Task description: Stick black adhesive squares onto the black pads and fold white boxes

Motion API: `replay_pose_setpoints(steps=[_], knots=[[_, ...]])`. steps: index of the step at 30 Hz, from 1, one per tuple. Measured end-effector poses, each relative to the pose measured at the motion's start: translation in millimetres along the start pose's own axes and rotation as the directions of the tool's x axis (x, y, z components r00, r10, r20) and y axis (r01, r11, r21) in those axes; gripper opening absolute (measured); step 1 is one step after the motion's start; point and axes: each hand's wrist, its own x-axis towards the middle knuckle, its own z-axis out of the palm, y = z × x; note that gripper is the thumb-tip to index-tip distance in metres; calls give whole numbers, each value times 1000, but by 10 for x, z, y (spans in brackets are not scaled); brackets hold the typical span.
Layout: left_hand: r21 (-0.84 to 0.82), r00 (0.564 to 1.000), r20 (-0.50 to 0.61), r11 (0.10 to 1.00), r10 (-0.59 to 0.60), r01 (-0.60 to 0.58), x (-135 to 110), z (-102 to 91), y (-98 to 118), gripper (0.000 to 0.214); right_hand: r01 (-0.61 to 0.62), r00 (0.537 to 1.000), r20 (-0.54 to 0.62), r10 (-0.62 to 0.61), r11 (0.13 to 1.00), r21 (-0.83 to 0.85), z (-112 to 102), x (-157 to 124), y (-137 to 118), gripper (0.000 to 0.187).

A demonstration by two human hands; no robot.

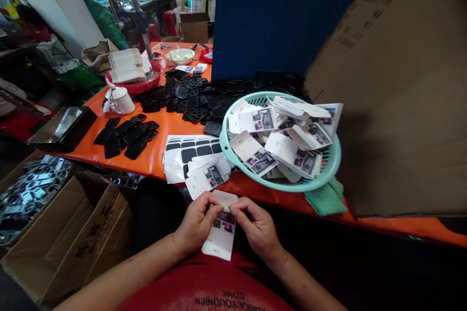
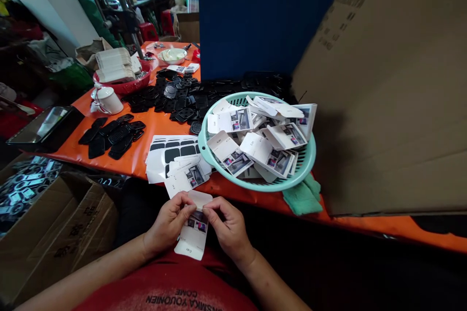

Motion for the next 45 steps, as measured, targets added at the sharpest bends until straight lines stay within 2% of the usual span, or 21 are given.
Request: replay_pose_setpoints(steps=[3, 6, 7, 8, 11, 13, 17, 20, 22, 24, 27, 31, 34, 37, 39, 41, 42, 44, 45], knots=[[77, 998, -32, 996, 52, -49, 37, 21, 26, 24, -103, 993, -39, 107, 991, 85, 13, 19, 28, 16], [-38, 997, 1, 997, 72, -72, 43, 30, -10, 25, -243, 967, -15, 253, 943, 227, -4, 38, 66, 36], [-66, 998, 13, 996, 63, -62, 41, 29, -27, 27, -253, 966, 6, 259, 940, 227, -20, 39, 71, 35], [-69, 999, 18, 997, 47, -46, 38, 24, -40, 27, -232, 972, 26, 232, 952, 198, -40, 38, 69, 29], [50, 1000, 9, 998, 25, -25, 33, 3, -28, 26, -65, 995, 74, 60, 995, 75, -109, 36, 12, 15], [119, 999, 13, 992, 30, -32, 44, -5, 36, 25, -44, 994, 98, 40, 998, 44, -139, 51, -56, 15], [85, 1000, 20, 996, -14, 13, 108, 14, 217, 20, -287, 956, 82, 281, 955, 78, -139, 122, -184, 19], [16, 999, 4, 999, -47, 47, 157, 29, 291, 17, -355, 934, 69, 350, 930, 90, -125, 151, -223, 20], [-5, 997, 3, 997, -72, 72, 167, 23, 278, 17, -301, 953, 40, 299, 953, 45, -129, 131, -213, 17], [-8, 998, 17, 998, -64, 64, 155, 3, 218, 18, -168, 984, 48, 170, 985, -28, -143, 80, -173, 15], [32, 997, 44, 997, 66, -68, 114, -36, 96, 20, 22, 993, 114, -10, 995, -101, -158, -21, -69, 15], [173, 965, 100, 951, 242, -256, 99, -84, 46, 19, 104, 988, 134, -80, 978, -182, -154, -78, -24, 13], [265, 937, 59, 899, 345, -348, 161, -135, 134, 22, 230, 972, 100, -210, 937, -263, -227, 1, -222, 18], [367, 922, -93, 874, 375, -319, 289, -228, 252, 26, 297, 944, -35, -329, 888, -350, -452, 205, -555, 21], [537, 904, -75, 781, 421, -319, 400, -307, 306, 31, 253, 908, -228, -352, 892, -374, -672, 418, -755, 16], [723, 897, 64, 599, 437, -344, 518, -376, 325, 48, 205, 834, -448, -323, 934, -292, -902, 684, -900, 15], [792, 902, 133, 503, 412, -347, 574, -400, 321, 61, 221, 784, -541, -303, 952, -212, -1007, 829, -951, 16], [879, 920, 206, 350, 333, -323, 675, -422, 294, 78, 252, 726, -631, -272, 960, -124, -1178, 1116, -1024, 20], [905, 929, 215, 295, 302, -306, 716, -421, 278, 80, 259, 721, -632, -282, 957, -132, -1242, 1252, -1049, 21]])
